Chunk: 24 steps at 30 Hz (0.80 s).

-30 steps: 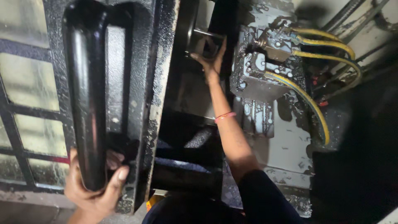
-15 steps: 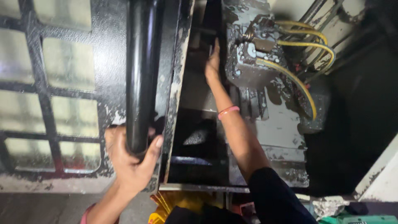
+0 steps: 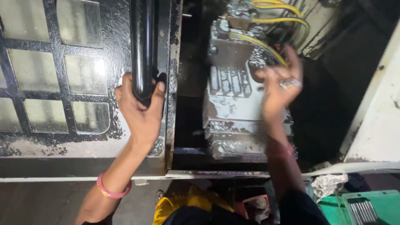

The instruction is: The person opens a machine door, inserts a metal rod into a slot, and closes the door. They then press buttons on the machine's control panel multiple times. The person repeats the process of opening the door, inserting the rod, and closing it several times.

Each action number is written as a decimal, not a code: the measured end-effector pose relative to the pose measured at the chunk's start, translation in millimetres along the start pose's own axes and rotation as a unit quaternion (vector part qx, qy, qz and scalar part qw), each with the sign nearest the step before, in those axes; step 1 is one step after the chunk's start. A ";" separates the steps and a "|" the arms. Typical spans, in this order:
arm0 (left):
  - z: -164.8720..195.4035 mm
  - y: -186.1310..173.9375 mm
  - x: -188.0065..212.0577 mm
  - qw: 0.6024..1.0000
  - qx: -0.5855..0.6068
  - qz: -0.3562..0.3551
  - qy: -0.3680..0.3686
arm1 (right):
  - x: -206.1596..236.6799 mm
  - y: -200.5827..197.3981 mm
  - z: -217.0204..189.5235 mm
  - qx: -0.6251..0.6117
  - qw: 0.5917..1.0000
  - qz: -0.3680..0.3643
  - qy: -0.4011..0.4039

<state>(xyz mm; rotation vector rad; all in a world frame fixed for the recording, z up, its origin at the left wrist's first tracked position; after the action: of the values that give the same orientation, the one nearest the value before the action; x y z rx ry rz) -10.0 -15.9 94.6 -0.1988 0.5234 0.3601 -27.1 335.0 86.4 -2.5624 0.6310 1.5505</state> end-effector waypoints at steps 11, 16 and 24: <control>68.9 34.2 32.3 0.989 0.071 -0.016 0.130 | 62.0 -228.3 -211.0 0.146 0.949 0.188 -0.205; 120.4 58.4 55.0 0.986 0.050 -0.082 0.136 | 16.9 -276.1 -263.7 0.135 0.959 0.181 -0.173; 210.3 92.6 102.6 0.931 -0.158 -0.125 0.303 | -80.3 -305.6 -298.8 0.187 0.970 0.050 -0.150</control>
<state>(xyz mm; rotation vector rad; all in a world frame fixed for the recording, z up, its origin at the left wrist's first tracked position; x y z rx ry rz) 132.0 156.1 211.1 -0.6967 1.0384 0.1238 306.4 555.6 257.4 -2.0034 0.9220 1.6190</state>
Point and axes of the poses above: each hand's wrist, its own x-axis away from the middle knuckle, its own y-axis out of the palm, z = x × y, the point moved 4 cm from there along -x, towards the middle knuckle, and after that the axes turned 11 degrees about -y, right-handed, at the moved point
